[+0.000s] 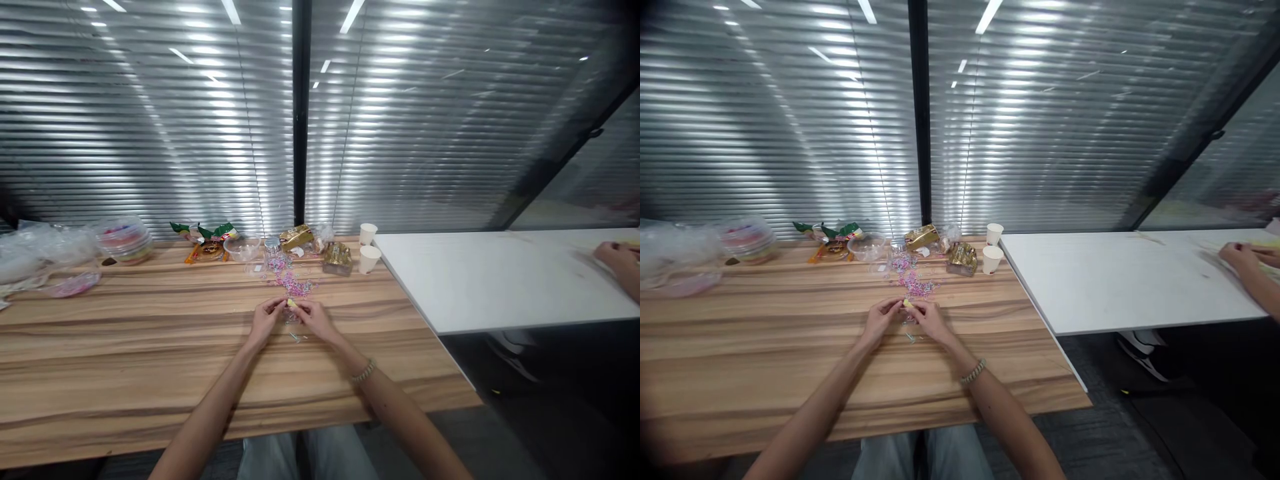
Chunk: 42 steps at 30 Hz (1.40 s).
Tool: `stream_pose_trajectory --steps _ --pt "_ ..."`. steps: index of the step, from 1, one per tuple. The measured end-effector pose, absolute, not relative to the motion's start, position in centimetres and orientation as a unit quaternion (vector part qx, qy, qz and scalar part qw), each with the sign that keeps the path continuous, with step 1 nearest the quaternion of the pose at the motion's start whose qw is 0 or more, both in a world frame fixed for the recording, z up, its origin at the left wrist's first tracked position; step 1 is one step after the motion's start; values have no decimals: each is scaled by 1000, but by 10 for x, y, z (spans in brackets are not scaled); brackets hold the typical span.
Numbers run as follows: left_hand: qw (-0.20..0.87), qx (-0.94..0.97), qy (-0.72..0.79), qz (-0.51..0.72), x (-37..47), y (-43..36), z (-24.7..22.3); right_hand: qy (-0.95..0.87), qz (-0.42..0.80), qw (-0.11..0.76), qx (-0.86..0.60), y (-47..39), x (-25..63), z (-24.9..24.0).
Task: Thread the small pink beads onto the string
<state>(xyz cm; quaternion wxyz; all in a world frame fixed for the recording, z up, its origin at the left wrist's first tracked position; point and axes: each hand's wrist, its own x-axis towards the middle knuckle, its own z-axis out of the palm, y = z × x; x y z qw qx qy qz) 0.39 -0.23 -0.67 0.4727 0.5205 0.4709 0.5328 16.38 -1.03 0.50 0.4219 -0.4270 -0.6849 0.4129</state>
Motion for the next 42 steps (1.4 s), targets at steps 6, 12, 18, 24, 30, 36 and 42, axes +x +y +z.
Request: stream_pose_trajectory --steps 6,12,18,24,30,36,42 --pt "491 536 471 499 5 -5 -4 -681 435 407 -426 -12 164 7" --pt "488 523 462 524 6 -5 -2 -642 434 478 -414 -8 164 2" --pt "463 517 460 554 4 -4 -1 -636 376 517 -432 0 167 -8" --pt "462 534 444 552 3 -1 -5 -623 398 529 -417 0 167 -8" --pt "462 548 441 540 3 1 -9 -584 462 545 -384 1 166 -6" --pt "458 540 444 549 3 1 -8 -532 532 533 -387 4 166 -9" --pt "457 550 456 530 4 0 -8 -524 546 531 -381 4 166 -11"
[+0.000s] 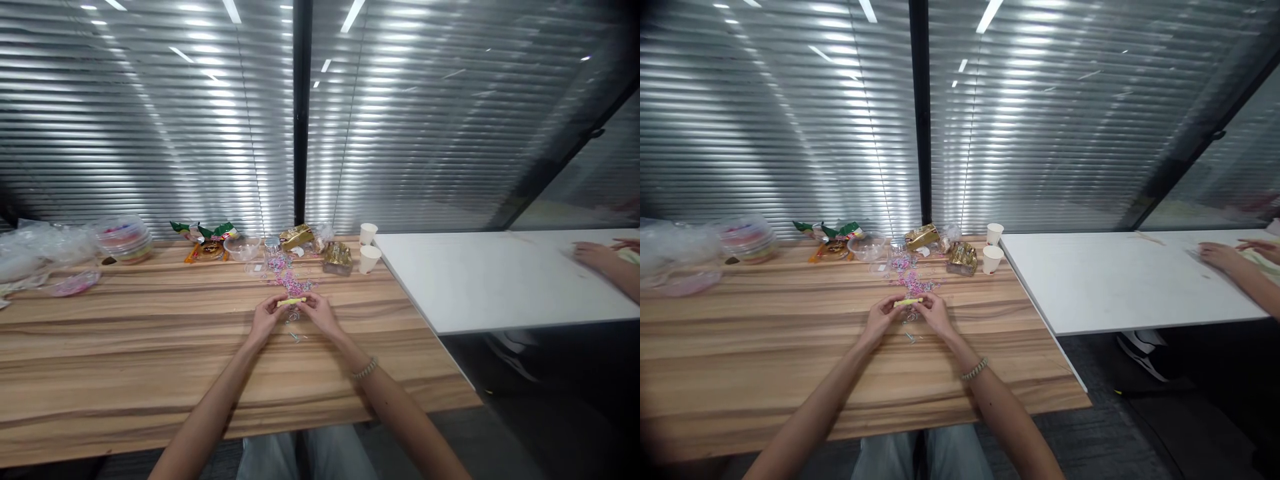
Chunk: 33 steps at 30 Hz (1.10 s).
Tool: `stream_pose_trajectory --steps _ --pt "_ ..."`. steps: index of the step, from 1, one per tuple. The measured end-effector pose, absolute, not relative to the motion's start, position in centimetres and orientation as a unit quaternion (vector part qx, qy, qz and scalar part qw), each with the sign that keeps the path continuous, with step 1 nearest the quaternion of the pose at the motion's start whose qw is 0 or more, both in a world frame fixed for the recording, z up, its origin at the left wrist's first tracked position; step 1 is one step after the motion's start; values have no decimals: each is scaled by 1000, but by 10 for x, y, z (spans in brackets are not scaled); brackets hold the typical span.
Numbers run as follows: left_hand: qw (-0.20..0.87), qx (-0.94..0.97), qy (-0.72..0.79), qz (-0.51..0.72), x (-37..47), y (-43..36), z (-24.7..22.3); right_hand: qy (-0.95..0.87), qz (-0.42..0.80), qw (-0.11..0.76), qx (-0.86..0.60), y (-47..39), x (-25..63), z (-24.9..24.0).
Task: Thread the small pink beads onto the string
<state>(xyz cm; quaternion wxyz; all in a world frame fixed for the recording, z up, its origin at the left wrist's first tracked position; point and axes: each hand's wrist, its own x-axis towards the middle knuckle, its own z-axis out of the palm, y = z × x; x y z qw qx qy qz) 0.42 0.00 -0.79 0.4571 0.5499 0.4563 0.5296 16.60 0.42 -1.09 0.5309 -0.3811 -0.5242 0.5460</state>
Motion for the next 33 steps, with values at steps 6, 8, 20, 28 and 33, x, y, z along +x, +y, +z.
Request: stream_pose_trajectory --steps 6,8,20,28,33 --pt "442 561 461 526 3 -1 -6 -545 525 532 -379 4 166 -10" --pt "451 551 462 529 3 -1 -6 -539 527 534 -383 4 166 -10" --pt "453 546 461 533 4 -2 -5 -553 515 528 -388 6 167 -13" --pt "471 536 458 530 5 -1 -6 -593 470 516 -402 3 167 -11" --pt "475 535 458 528 4 1 -10 -593 470 520 -397 4 167 -12"
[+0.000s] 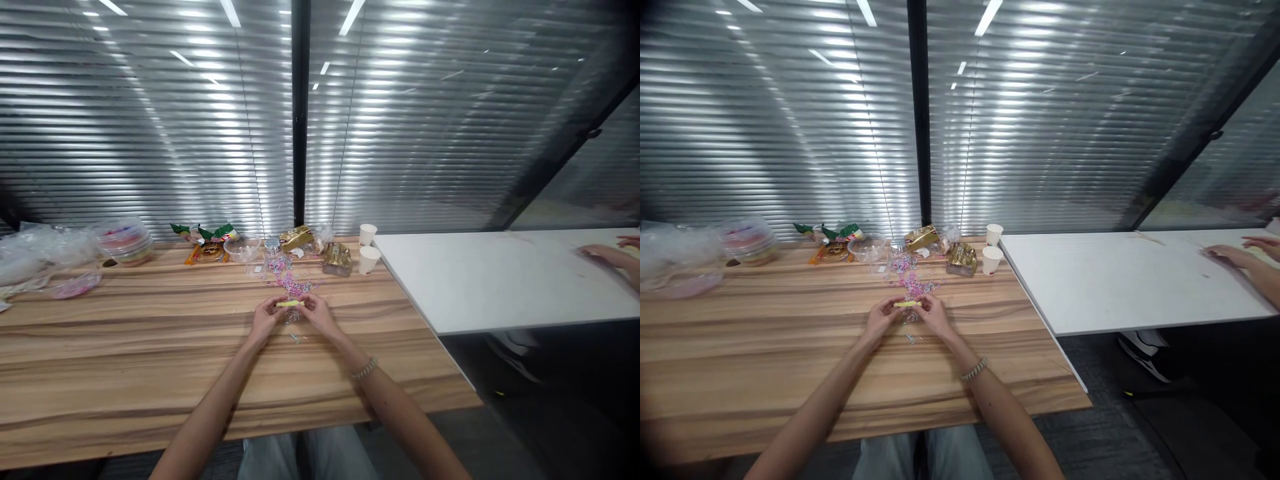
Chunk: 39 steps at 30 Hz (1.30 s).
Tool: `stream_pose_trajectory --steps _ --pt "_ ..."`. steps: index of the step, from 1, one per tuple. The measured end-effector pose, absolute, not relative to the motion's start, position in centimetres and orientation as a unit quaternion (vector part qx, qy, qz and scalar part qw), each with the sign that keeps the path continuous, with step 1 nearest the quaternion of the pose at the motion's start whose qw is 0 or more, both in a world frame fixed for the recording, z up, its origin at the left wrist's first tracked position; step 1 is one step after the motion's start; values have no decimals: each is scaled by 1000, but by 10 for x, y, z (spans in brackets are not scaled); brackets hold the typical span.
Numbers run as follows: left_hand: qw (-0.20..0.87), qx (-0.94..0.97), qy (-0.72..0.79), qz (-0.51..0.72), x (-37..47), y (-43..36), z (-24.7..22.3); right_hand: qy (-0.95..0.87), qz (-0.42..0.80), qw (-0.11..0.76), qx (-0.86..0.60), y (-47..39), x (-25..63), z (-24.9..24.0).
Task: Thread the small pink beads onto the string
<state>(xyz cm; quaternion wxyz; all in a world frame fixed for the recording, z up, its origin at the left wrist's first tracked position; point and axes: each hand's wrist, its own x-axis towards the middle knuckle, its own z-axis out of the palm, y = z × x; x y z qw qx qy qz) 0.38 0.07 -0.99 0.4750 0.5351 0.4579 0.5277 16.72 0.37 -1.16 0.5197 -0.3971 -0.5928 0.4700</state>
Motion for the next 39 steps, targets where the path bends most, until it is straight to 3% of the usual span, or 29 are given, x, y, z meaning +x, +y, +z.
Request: stream_pose_trajectory --steps 39 --pt "487 543 488 478 5 -5 -2 -595 478 516 -389 6 169 -15"
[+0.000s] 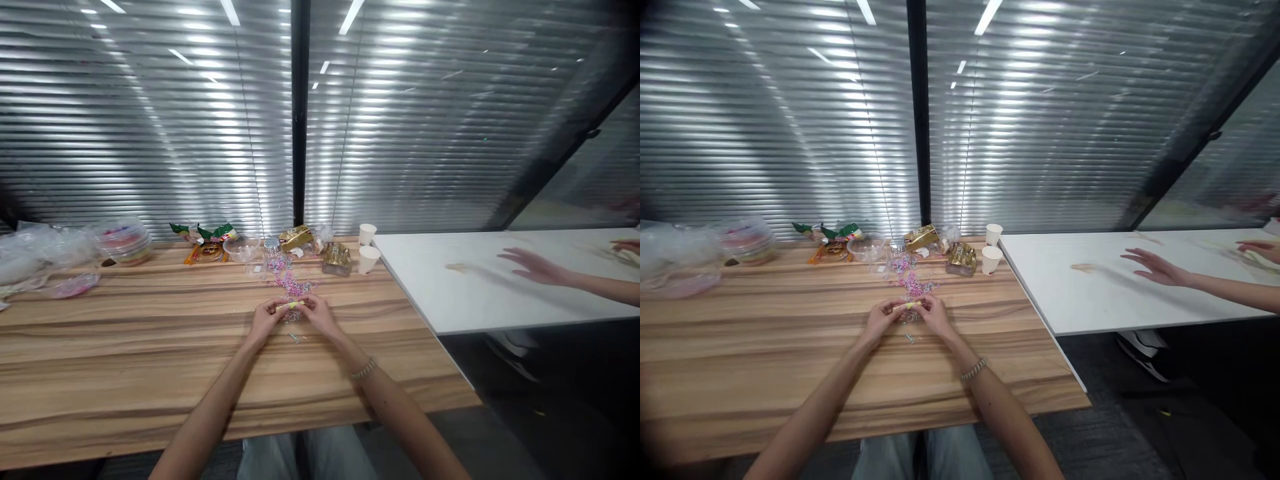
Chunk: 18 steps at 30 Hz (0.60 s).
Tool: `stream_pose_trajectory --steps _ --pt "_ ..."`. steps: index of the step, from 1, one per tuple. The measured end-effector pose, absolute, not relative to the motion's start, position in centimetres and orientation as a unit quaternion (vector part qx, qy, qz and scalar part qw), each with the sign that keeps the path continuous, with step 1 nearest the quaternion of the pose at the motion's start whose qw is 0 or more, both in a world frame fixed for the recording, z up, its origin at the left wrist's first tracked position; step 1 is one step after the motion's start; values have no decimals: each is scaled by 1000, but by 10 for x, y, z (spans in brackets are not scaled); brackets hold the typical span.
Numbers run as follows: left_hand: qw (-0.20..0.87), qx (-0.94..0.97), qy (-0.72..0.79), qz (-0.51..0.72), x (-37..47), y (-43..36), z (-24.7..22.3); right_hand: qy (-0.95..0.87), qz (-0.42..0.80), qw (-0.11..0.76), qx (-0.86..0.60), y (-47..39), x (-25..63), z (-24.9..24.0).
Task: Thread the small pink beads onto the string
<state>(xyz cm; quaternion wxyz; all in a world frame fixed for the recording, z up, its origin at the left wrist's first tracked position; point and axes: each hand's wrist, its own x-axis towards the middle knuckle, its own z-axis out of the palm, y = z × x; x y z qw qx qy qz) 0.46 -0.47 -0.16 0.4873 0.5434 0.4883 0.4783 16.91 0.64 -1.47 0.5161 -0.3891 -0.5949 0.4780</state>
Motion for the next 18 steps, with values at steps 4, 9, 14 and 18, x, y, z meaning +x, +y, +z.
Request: stream_pose_trajectory --steps 4,9,14,18 --pt "486 547 488 476 4 -4 -3 -598 480 512 -386 6 169 -13" --pt "480 555 493 468 4 -3 -4 -609 475 501 -390 5 171 -11" --pt "480 561 491 463 4 -4 -3 -606 473 502 -396 5 172 -9" --pt "479 582 475 453 6 -5 -2 -586 493 513 -386 4 170 -8"
